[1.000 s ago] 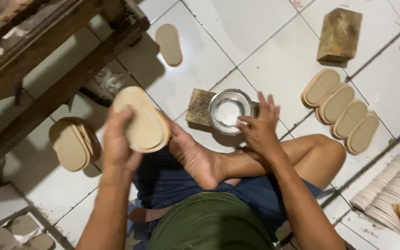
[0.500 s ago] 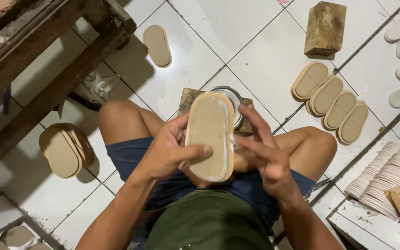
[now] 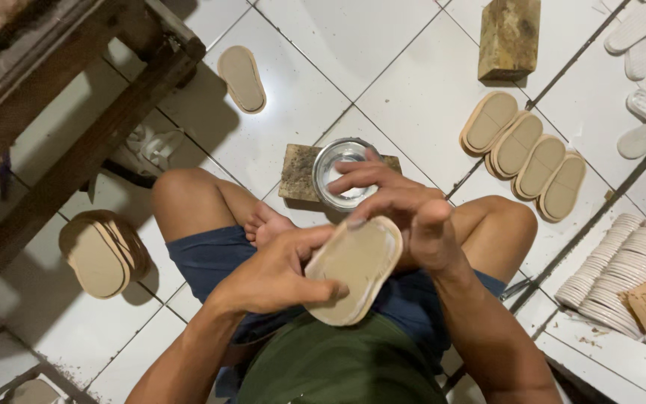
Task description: The person sits on the floor of a slipper workshop and applies white glue from a metal bowl onto the edge of foam slipper insoles, pressing the insole into a rubber sole and smoothing the edge by hand, then sets the finished slipper aside and picks up the next insole.
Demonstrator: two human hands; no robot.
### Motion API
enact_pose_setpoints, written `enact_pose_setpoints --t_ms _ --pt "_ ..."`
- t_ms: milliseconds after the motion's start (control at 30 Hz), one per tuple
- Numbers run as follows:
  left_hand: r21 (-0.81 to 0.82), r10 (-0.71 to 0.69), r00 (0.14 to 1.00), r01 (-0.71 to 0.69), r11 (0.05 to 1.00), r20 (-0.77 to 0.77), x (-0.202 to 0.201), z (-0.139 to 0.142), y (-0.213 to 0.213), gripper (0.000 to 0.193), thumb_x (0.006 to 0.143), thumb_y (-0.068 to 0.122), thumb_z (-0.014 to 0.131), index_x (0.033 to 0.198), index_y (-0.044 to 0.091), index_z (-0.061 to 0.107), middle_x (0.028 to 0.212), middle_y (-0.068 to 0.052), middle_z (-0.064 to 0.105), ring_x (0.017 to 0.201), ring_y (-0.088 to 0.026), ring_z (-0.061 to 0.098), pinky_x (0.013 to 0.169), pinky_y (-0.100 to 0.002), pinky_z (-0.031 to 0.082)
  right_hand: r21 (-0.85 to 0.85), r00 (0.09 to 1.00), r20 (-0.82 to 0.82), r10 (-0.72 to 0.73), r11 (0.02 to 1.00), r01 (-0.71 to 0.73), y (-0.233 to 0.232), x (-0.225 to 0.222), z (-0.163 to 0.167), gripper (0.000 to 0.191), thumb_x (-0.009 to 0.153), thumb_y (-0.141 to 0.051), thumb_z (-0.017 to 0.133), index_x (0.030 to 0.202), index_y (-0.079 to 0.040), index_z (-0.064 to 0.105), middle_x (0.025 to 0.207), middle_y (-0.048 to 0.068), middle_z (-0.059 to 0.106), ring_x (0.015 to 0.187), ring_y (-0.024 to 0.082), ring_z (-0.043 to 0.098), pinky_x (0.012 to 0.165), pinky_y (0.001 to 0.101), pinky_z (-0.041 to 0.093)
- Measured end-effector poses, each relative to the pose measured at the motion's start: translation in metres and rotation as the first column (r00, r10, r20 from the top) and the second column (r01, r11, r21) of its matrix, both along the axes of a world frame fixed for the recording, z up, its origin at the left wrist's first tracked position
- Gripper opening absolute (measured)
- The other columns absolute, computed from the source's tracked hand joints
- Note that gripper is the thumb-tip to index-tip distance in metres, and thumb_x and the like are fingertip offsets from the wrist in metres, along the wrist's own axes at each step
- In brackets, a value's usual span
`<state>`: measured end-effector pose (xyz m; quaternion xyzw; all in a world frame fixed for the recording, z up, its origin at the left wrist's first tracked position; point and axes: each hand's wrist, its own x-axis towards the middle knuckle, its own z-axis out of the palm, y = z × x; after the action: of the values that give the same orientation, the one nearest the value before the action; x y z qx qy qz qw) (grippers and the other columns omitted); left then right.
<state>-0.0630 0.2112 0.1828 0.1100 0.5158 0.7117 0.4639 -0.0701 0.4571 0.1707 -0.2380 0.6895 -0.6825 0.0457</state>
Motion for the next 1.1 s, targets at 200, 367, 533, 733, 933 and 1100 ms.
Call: enact_pose_setpoints --t_ms 200,367,533,733,933,1100 --pt "0.007 0.271 0.962 -0.271 0.963 0.021 -0.017 -0.002 -0.009 0.072 0.085 -0.001 0.077 0.154 -0.002 0.056 0.097 -0.01 0.067 0.073 -0.014 0.054 0.059 -0.027 0.041 0.018 0.985 -0.107 -0.133 0.991 0.136 -0.006 0.019 -0.01 0.092 0.101 -0.081 0.029 0.134 -0.002 0.065 0.151 0.024 0.053 0.151 0.039 0.042 0.133 0.0556 0.018" --pt "0.242 0.436 0.866 -0.49 0.837 0.245 -0.024 -0.007 0.012 0.063 0.084 -0.004 0.07 0.143 -0.005 0.048 0.12 -0.014 0.069 0.104 -0.02 0.071 0.093 -0.036 0.061 0.159 0.94 -0.284 -0.189 0.957 0.241 -0.008 0.05 -0.023 0.098 0.095 -0.085 0.029 0.144 -0.004 0.057 0.163 0.027 0.042 0.157 0.041 0.031 0.131 0.0561 0.021" --pt "0.25 0.494 0.798 -0.586 0.771 0.346 -0.03 -0.004 0.019 0.06 0.087 -0.003 0.068 0.144 -0.006 0.048 0.121 -0.017 0.067 0.105 -0.023 0.07 0.095 -0.038 0.06 0.178 0.836 -0.493 -0.241 0.912 0.368 -0.011 0.064 -0.03 0.102 0.09 -0.087 0.028 0.137 -0.002 0.06 0.156 0.03 0.044 0.154 0.041 0.034 0.132 0.0589 0.022" --pt "0.239 0.488 0.788 -0.591 0.771 0.376 -0.023 -0.006 0.032 0.061 0.086 -0.003 0.067 0.144 -0.004 0.048 0.124 -0.015 0.066 0.109 -0.021 0.069 0.096 -0.037 0.06 0.239 0.807 -0.442 -0.392 0.816 0.527 -0.008 0.059 -0.035 0.099 0.092 -0.085 0.027 0.128 -0.002 0.067 0.15 0.036 0.043 0.149 0.046 0.033 0.115 0.0514 0.037" --pt "0.23 0.557 0.717 -0.677 0.699 0.419 -0.026 -0.018 0.021 0.06 0.087 -0.003 0.066 0.144 -0.005 0.047 0.12 -0.015 0.067 0.106 -0.023 0.069 0.094 -0.039 0.061 0.278 0.693 -0.663 -0.284 0.766 0.579 -0.017 0.069 -0.033 0.086 0.094 -0.078 0.034 0.129 -0.008 0.07 0.147 0.03 0.048 0.143 0.042 0.042 0.126 0.0576 0.025" --pt "0.151 0.689 0.719 -0.694 0.705 0.089 -0.017 -0.039 0.031 0.06 0.086 -0.002 0.07 0.143 -0.005 0.05 0.122 -0.013 0.068 0.108 -0.019 0.069 0.094 -0.033 0.058 -0.307 0.907 0.29 -0.305 0.868 0.39 -0.036 0.063 -0.034 0.085 0.101 -0.016 0.075 0.165 -0.011 0.02 0.135 0.023 0.055 0.124 0.029 0.059 0.109 0.044 0.047"
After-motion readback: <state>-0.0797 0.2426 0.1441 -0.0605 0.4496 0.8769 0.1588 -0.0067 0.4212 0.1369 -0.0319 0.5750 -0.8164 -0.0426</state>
